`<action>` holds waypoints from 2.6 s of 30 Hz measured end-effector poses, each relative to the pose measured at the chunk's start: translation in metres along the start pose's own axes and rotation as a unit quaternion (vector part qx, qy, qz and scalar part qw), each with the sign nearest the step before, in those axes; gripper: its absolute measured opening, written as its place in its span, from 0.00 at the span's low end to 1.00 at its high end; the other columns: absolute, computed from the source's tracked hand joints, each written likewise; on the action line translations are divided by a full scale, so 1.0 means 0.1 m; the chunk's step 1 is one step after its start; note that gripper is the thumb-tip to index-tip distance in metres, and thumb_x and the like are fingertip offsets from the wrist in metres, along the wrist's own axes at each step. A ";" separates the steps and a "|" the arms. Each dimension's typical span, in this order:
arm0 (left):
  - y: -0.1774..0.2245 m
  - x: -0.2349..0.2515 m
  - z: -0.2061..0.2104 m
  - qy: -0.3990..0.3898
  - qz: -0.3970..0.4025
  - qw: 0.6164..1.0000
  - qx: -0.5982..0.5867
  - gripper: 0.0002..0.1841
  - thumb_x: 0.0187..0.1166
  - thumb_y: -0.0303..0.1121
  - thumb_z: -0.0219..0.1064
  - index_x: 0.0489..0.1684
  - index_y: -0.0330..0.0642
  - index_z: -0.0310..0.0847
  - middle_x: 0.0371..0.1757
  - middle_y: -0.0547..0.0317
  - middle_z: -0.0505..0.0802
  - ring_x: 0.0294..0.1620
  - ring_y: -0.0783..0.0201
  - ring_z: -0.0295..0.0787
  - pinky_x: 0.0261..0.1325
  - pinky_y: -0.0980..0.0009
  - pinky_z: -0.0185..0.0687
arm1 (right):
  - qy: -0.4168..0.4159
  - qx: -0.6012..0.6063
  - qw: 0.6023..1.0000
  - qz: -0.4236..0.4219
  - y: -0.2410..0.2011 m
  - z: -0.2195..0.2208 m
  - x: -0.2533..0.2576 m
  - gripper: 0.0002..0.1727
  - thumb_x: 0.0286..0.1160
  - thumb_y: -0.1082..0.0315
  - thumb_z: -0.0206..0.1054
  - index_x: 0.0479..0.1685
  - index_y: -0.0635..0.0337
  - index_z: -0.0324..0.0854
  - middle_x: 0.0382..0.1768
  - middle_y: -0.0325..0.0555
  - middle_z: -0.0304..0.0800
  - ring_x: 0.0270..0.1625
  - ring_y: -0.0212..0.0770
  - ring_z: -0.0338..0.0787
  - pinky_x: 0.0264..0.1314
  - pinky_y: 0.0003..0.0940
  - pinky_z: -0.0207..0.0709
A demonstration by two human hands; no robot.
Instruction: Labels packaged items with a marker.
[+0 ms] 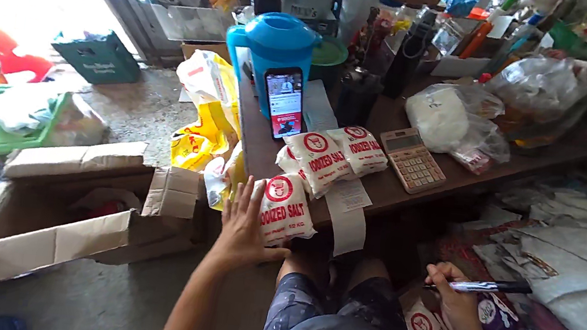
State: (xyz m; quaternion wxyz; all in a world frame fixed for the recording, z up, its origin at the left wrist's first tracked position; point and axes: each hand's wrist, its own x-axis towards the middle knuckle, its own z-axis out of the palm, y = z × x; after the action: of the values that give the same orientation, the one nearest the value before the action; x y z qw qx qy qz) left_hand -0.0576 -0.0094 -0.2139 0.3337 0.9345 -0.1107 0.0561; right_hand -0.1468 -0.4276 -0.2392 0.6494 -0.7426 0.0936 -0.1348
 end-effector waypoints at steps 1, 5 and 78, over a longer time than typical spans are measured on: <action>0.02 0.08 -0.09 -0.047 0.002 0.998 0.036 0.80 0.27 0.67 0.89 0.95 0.43 0.47 0.94 0.37 0.53 0.94 0.30 0.41 0.86 0.22 0.30 | 0.017 -0.008 1.000 0.009 0.03 -0.14 -0.06 0.12 0.75 0.65 0.69 0.21 0.42 0.78 0.25 0.24 0.88 0.23 0.16 0.82 0.21 0.10 0.70; 0.00 0.33 -0.16 -0.118 0.019 0.986 0.113 0.77 0.29 0.63 0.91 0.96 0.58 0.47 0.91 0.37 0.62 0.91 0.29 0.51 0.85 0.23 0.38 | 0.073 -0.020 0.996 0.036 0.10 -0.46 -0.25 0.12 0.75 0.68 0.67 0.22 0.45 0.77 0.23 0.26 0.88 0.21 0.17 0.80 0.20 0.10 0.67; 1.69 -0.28 1.08 -0.023 0.244 0.950 -0.193 0.36 0.66 0.43 0.82 0.75 0.37 0.79 0.62 0.47 0.92 0.61 0.52 0.91 0.65 0.52 0.86 | -0.314 -0.523 0.666 -0.429 -1.34 0.02 0.10 0.06 0.65 0.79 0.64 0.30 0.58 0.82 0.29 0.48 0.87 0.22 0.49 0.84 0.28 0.46 0.79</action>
State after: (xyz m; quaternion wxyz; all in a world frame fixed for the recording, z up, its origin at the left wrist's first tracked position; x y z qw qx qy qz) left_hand -0.1228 -0.2009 -0.1990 0.4813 0.7978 -0.3512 0.0922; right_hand -0.1412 -0.4108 -0.1060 0.0155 -0.9167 -0.3897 -0.0863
